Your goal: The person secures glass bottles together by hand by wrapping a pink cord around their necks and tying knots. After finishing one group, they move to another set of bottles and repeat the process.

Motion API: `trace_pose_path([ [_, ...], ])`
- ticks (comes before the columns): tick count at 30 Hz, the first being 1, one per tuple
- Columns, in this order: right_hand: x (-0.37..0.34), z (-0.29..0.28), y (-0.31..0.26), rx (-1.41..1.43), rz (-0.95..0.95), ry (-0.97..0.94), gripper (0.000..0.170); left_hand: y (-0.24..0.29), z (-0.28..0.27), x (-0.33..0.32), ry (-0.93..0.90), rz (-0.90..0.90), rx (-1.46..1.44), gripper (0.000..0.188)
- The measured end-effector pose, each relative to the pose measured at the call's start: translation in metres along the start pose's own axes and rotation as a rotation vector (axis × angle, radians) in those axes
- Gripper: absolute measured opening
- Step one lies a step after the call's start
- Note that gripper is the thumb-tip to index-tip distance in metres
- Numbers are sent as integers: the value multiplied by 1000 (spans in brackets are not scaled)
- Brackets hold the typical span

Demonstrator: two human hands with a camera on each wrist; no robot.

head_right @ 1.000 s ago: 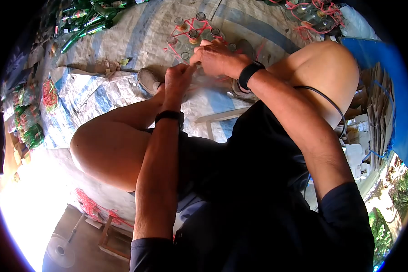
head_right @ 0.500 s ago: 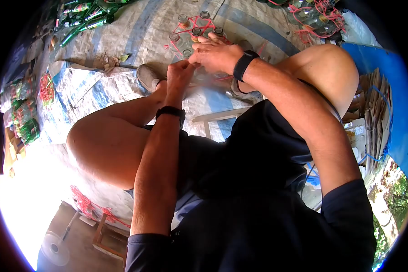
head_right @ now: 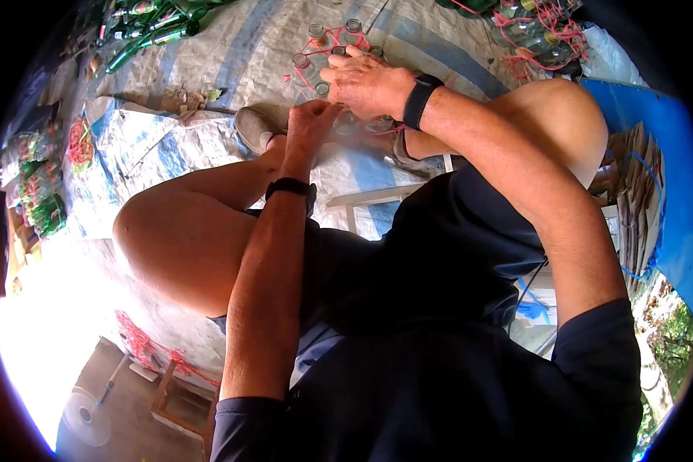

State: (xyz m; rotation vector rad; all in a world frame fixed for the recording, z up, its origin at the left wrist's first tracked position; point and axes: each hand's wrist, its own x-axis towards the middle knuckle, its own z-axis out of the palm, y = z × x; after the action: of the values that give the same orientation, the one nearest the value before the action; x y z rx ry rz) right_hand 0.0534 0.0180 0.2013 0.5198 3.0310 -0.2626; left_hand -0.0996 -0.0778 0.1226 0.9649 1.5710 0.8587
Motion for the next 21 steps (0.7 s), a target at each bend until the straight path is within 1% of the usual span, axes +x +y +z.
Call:
trace_pose_path([
  [1,0,-2,0,0,-1,-1,7,-1,0,0,1,0,-2,29],
  [2,1,-3,-1,-46,8,-42,2,-2,0,0,-6,17,-4,28],
  [3,1,-7,-2,-91,18,-81,4,-1,0,0,-13,35,-6,27],
  [4,2,-10,-3,-91,17,-82,4,-1,0,-1,-12,35,-6,27],
  [6,2,-14,-5,-105,30,-105,2,-2,1,-1,-55,-41,-125,26],
  [7,2,-16,-4,-105,30,-106,2,-6,1,1,-56,-42,-126,26],
  [9,1,-17,-3,-101,21,-72,1,-10,1,4,-62,33,-26,27],
  [10,1,-17,-3,-103,21,-73,1,-12,1,5,-63,34,-28,27],
  [16,-2,-19,1,-79,31,-76,8,-19,1,8,-92,35,-34,28],
  [18,-3,-20,4,3,111,-148,12,-21,4,7,-62,22,-108,32],
  [21,-5,-21,6,33,156,-131,13,-21,3,7,-54,43,-106,32],
])
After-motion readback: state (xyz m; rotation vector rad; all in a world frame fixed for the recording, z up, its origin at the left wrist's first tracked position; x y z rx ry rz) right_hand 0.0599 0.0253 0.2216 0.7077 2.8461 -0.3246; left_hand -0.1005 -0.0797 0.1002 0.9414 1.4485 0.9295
